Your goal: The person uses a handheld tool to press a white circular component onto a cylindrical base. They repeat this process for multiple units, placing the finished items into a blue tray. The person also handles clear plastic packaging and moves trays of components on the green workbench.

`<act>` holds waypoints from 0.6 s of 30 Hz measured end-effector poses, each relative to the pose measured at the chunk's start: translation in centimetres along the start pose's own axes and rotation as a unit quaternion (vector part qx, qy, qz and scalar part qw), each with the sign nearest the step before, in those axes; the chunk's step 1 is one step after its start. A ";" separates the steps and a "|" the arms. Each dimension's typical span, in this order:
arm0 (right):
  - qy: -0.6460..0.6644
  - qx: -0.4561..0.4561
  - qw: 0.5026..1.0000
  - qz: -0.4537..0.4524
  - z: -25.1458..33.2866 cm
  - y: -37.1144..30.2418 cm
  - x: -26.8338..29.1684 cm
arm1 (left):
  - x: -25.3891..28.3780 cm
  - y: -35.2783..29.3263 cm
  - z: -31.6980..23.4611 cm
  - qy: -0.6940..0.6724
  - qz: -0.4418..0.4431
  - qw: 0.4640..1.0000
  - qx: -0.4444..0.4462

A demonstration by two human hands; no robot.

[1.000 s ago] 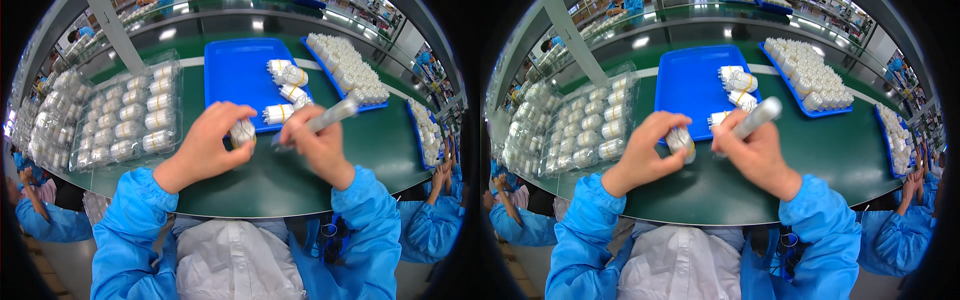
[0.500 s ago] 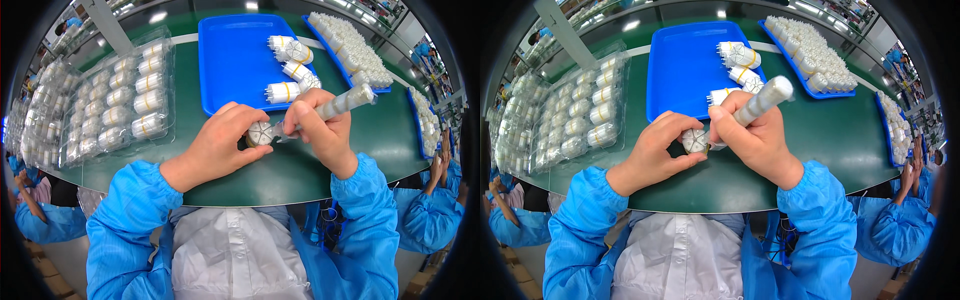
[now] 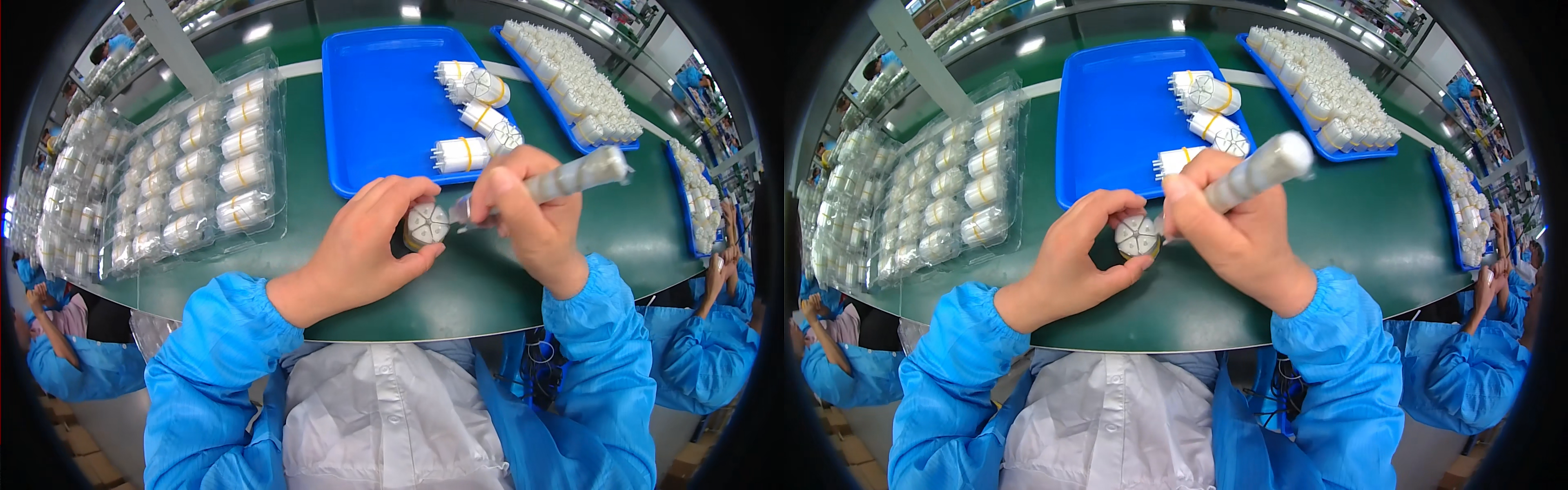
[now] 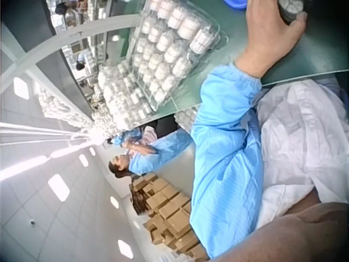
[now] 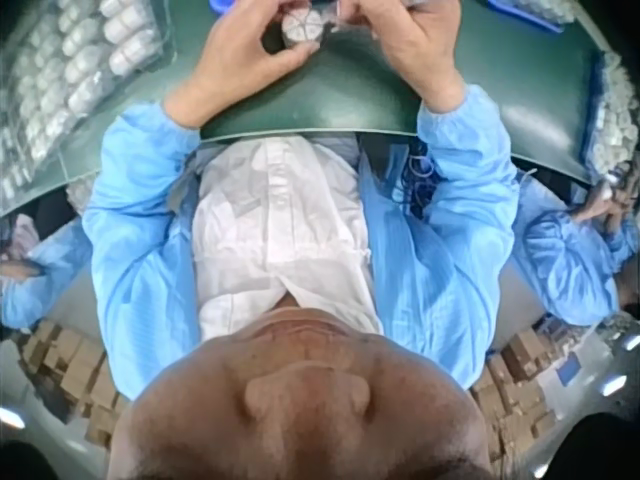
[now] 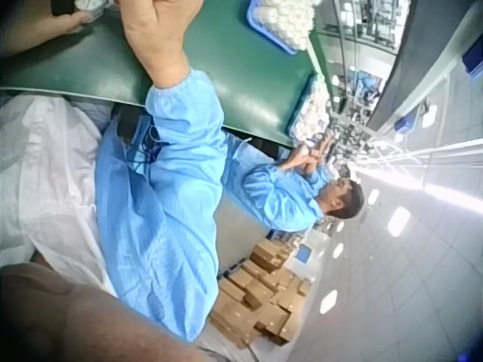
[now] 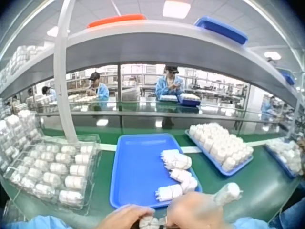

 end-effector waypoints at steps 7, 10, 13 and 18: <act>-0.029 -0.040 0.999 0.001 -1.3 -0.1 0.1 | -0.8 -0.1 0.3 -0.053 0.026 0.998 0.021; -0.079 -0.007 0.996 0.029 -1.5 0.0 -0.3 | -0.5 0.1 0.2 -0.014 0.007 1.000 0.013; -0.074 -0.008 0.997 0.023 -1.8 -0.1 -0.2 | -0.5 0.4 0.3 0.047 0.019 0.999 0.016; 0.061 -0.048 0.997 -0.019 -1.0 0.3 1.0 | -0.5 0.0 0.2 0.016 0.003 1.000 0.008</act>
Point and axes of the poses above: each hand's wrist, its own y-axis towards the middle knuckle, its own x-axis out of the back of the hand, z = x × y, the point moved 9 cm from there along y, towards the middle knuckle, and after that the axes turned 10 degrees about y, right-handed, at the moved point
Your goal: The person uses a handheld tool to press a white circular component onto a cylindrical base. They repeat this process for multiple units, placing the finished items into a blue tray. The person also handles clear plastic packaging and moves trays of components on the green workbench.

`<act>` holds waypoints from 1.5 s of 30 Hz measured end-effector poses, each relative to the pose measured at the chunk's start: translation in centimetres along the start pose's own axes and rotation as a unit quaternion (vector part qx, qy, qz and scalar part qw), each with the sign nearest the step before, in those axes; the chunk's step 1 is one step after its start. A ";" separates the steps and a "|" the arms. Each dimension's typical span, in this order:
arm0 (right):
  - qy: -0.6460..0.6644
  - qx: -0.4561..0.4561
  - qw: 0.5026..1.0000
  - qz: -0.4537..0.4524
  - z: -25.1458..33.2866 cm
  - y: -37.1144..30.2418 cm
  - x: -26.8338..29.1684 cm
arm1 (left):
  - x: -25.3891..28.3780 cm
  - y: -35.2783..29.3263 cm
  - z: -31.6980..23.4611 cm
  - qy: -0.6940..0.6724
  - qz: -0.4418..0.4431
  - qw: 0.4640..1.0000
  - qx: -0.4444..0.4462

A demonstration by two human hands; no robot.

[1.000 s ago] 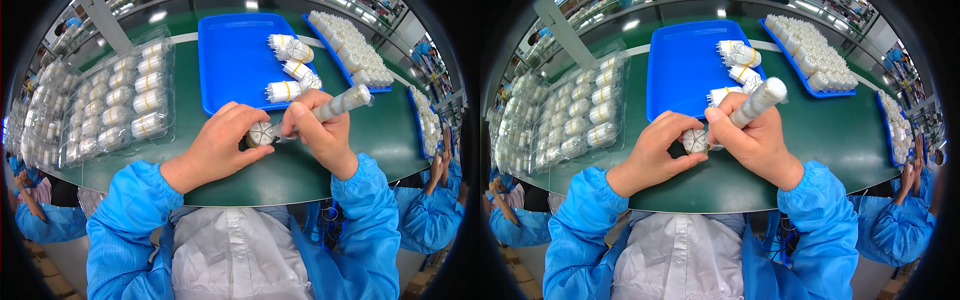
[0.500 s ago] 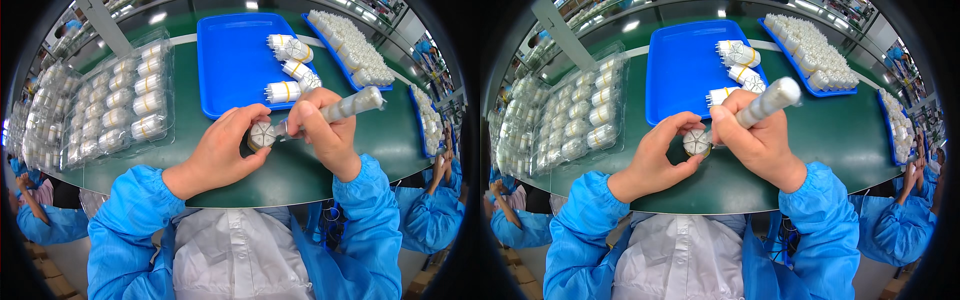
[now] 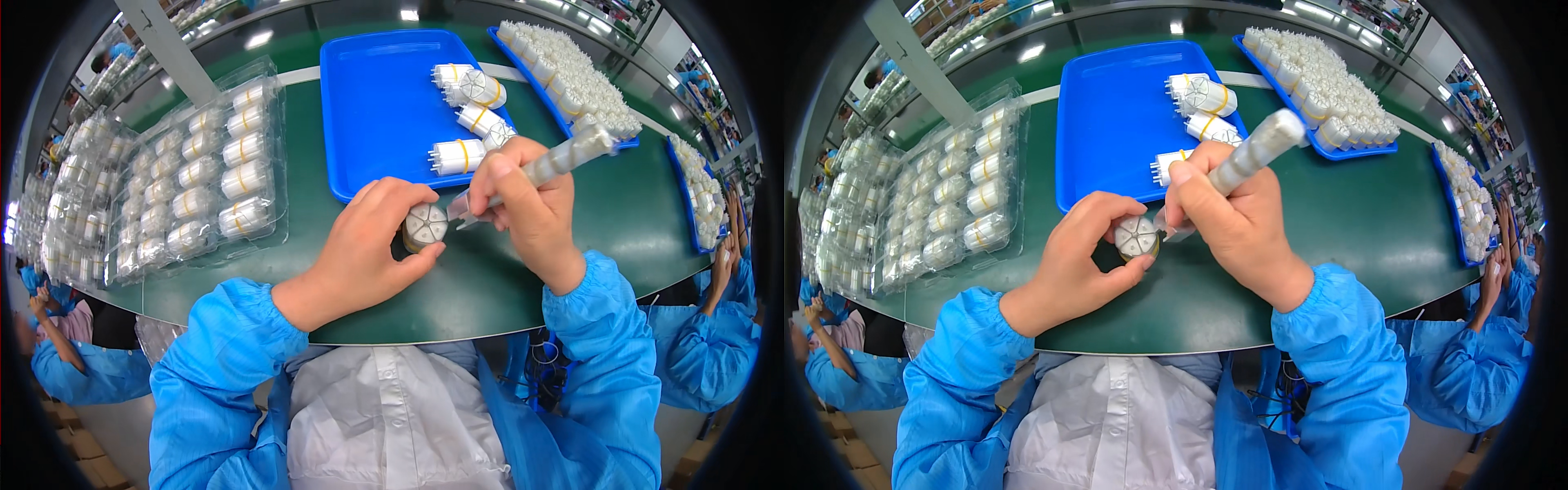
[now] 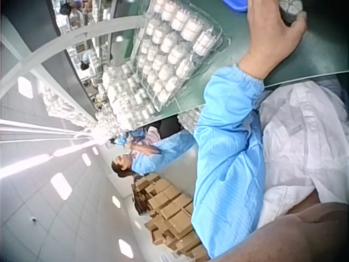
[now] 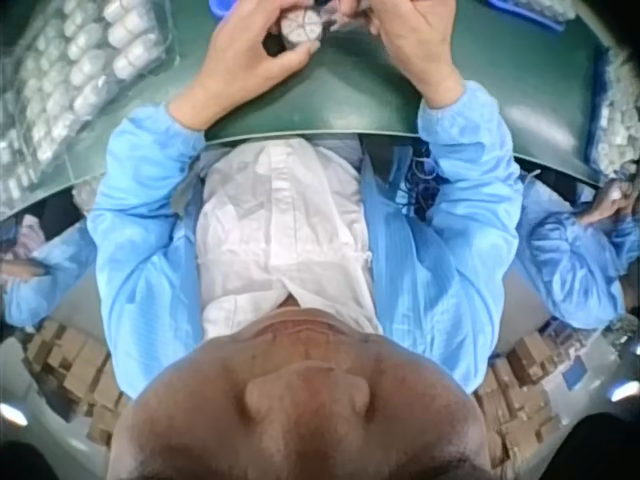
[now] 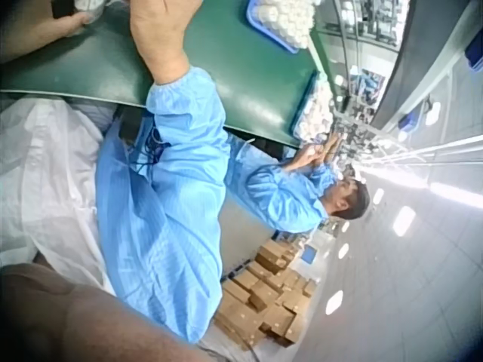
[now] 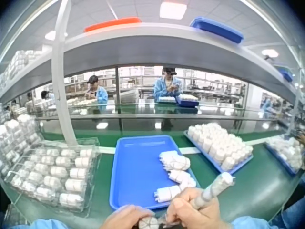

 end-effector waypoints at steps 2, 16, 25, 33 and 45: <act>-0.005 0.019 1.000 0.002 0.4 -0.1 0.0 | 0.0 0.0 -0.3 -0.023 -0.007 1.000 -0.002; -0.053 0.020 0.998 0.013 0.2 -0.3 -0.4 | -0.6 0.1 -0.1 0.008 0.029 0.999 0.030; -0.079 0.006 0.997 0.023 -0.8 -0.4 -0.4 | -0.5 -0.1 -0.4 -0.048 0.005 0.999 -0.001; -0.045 -0.006 0.999 0.012 -0.6 -0.3 -0.4 | -0.6 -0.1 0.3 0.012 0.031 0.999 0.017; -0.143 0.068 0.987 0.040 -1.2 -0.6 -0.6 | -1.7 -0.9 1.1 -0.056 0.050 0.996 0.043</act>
Point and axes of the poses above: each hand's wrist, its own y-axis towards the middle knuckle, its own x-axis out of the back of the hand, z = x × y, the point moved 9 cm from there along y, towards the middle knuckle, and after that the axes turned 10 degrees about y, right-handed, at the moved point
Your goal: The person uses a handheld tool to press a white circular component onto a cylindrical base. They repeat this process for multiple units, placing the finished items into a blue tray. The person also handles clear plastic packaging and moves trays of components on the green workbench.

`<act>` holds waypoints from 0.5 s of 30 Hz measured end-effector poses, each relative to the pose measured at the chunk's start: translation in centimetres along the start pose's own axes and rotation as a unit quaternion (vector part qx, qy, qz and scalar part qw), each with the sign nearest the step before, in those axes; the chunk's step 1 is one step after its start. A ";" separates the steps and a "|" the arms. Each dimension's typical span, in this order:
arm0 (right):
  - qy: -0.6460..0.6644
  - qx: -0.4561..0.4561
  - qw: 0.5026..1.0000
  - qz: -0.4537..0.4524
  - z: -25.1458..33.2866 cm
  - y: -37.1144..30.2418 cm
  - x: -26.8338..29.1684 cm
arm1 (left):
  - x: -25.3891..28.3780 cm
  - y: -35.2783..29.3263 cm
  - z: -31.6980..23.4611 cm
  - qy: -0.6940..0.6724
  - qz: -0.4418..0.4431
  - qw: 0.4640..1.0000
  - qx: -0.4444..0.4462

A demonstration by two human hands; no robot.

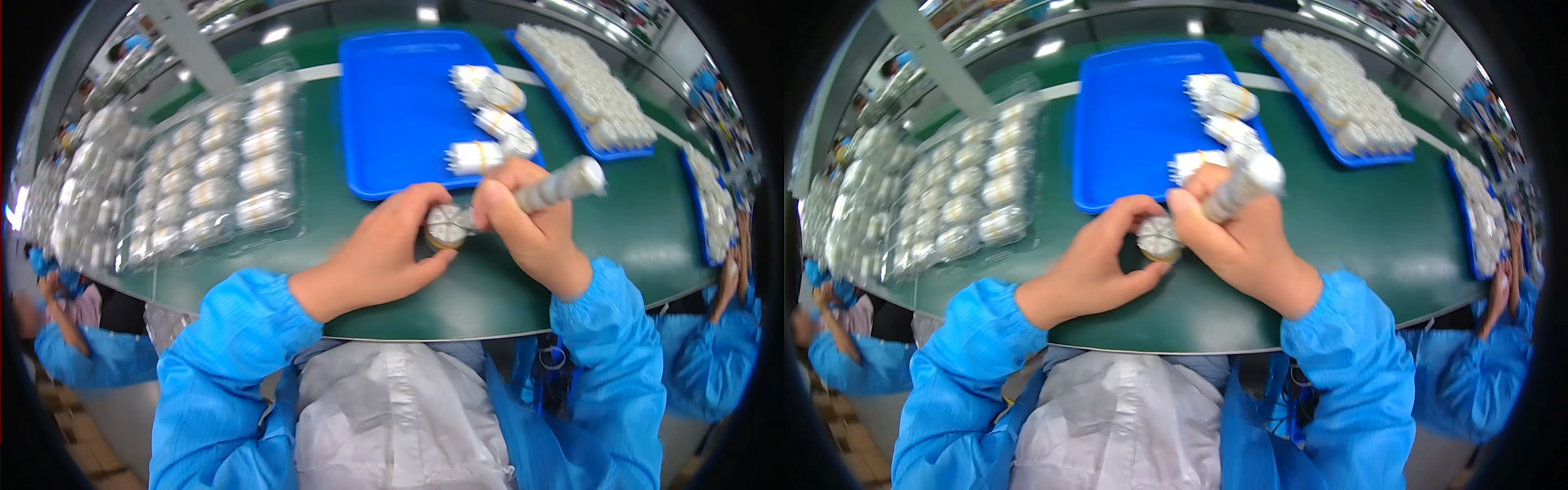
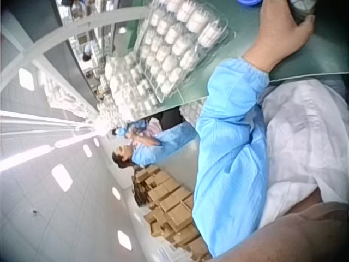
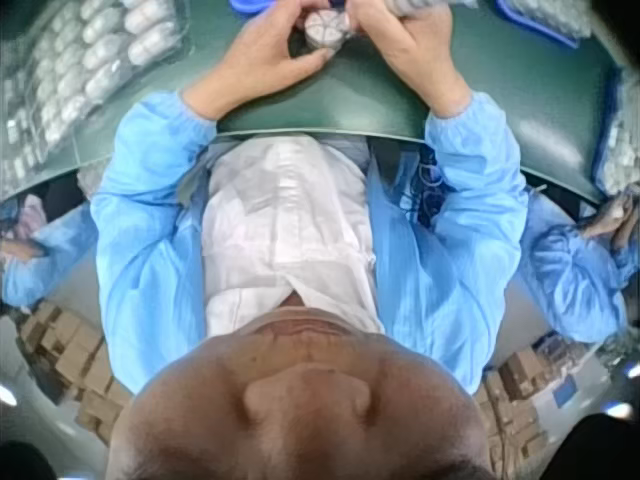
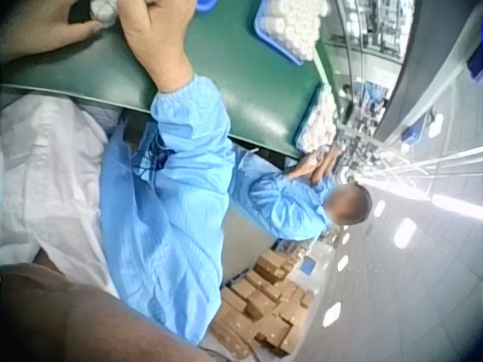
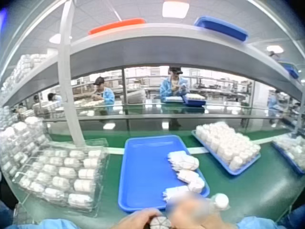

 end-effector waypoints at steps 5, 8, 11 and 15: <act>0.089 -0.021 0.995 -0.044 1.2 -0.4 1.9 | 1.2 -0.5 -1.2 -0.012 -0.009 0.999 -0.038; 0.044 -0.010 0.998 -0.042 1.3 -0.3 2.0 | 3.2 -1.9 -2.5 0.045 -0.046 0.997 -0.049; 0.019 0.001 1.000 0.008 0.1 -0.6 0.3 | 8.5 -4.6 -3.8 0.197 -0.137 0.968 -0.077; 0.006 0.014 1.000 0.023 0.5 -0.6 -0.8 | 15.2 -6.1 -1.9 0.392 -0.165 0.905 0.000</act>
Point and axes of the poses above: each hand's wrist, its own y-axis towards the middle knuckle, its own x-axis out of the back of the hand, z = x × y, the point moved 9 cm from there along y, towards the middle knuckle, and after that the axes turned 10 degrees about y, right-handed, at the moved point
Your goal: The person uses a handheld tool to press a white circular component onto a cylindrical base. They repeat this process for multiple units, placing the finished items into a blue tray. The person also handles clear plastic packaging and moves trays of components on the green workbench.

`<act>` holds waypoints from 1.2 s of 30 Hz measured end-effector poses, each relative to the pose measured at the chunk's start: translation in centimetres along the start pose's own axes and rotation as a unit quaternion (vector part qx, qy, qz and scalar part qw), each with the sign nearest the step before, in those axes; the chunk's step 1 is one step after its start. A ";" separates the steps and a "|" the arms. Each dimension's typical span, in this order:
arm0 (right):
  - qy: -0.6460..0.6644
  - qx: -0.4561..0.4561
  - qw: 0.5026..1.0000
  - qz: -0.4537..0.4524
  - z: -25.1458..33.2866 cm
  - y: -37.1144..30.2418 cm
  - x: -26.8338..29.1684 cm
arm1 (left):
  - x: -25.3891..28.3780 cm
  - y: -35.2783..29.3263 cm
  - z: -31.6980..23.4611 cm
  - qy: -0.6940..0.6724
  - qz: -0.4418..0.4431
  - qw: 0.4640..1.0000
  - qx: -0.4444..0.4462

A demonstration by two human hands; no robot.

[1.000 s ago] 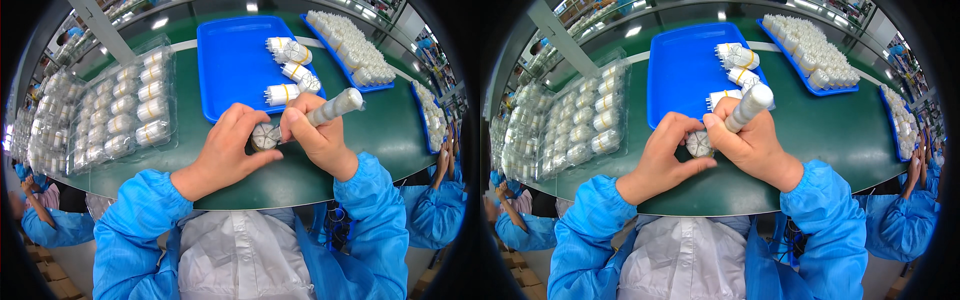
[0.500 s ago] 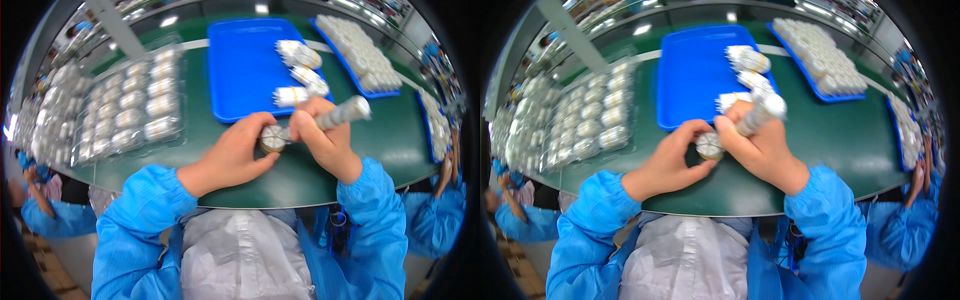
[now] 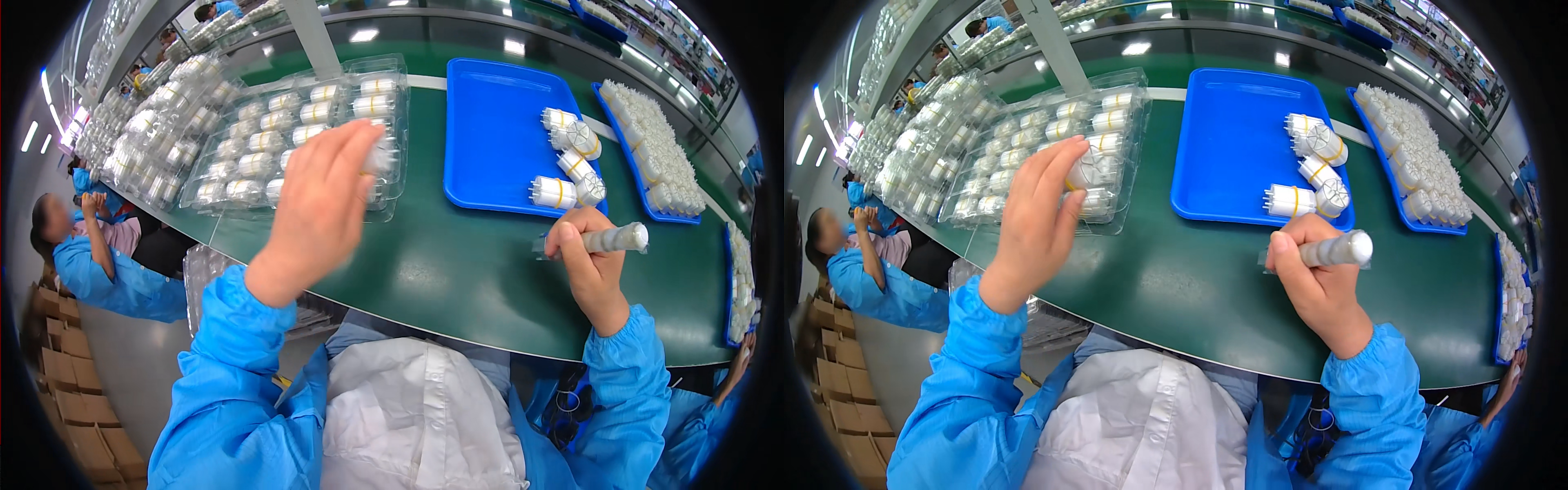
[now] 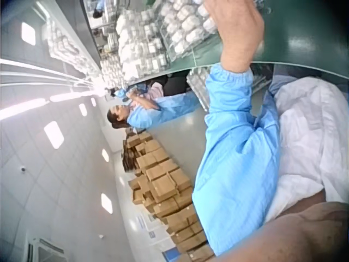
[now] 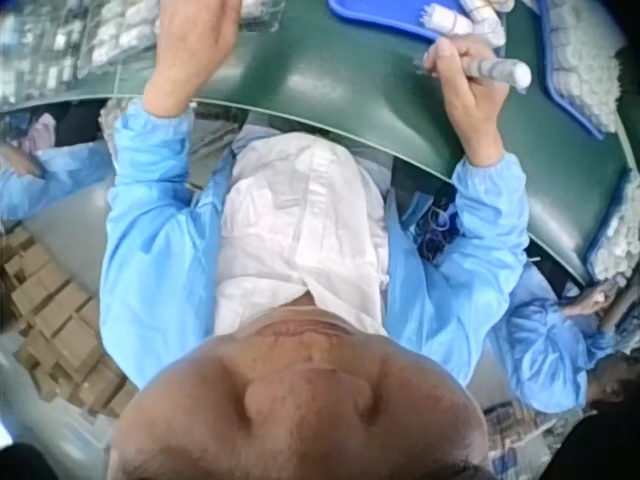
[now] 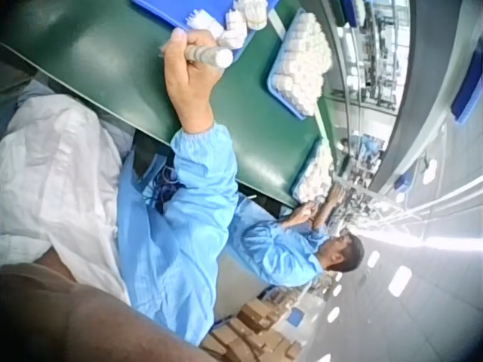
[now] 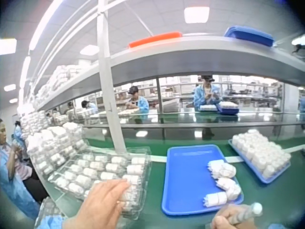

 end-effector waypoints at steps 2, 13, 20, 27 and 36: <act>-0.009 0.013 1.000 0.001 0.5 0.1 0.0 | -1.4 -0.4 2.1 0.013 0.048 0.999 0.007; 0.049 0.019 0.993 -0.107 2.1 1.3 4.7 | -4.8 5.0 -7.2 -0.107 -0.002 0.990 -0.090; 0.092 -0.009 0.986 -0.137 0.4 1.6 6.7 | -16.9 8.1 -12.4 -0.183 0.206 0.961 -0.031; 0.114 0.001 0.986 -0.123 1.6 1.3 6.1 | -7.9 8.1 -10.0 -0.209 0.012 0.974 -0.083; 0.100 0.013 0.994 -0.045 2.4 0.2 1.4 | -10.8 2.3 -11.1 -0.348 0.164 0.923 -0.032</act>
Point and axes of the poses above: each hand's wrist, its own y-axis towards the middle knuckle, its own x-axis out of the back of the hand, z = x × y, the point moved 9 cm from there along y, towards the middle knuckle, and after that the axes turned 10 degrees about y, right-handed, at the moved point
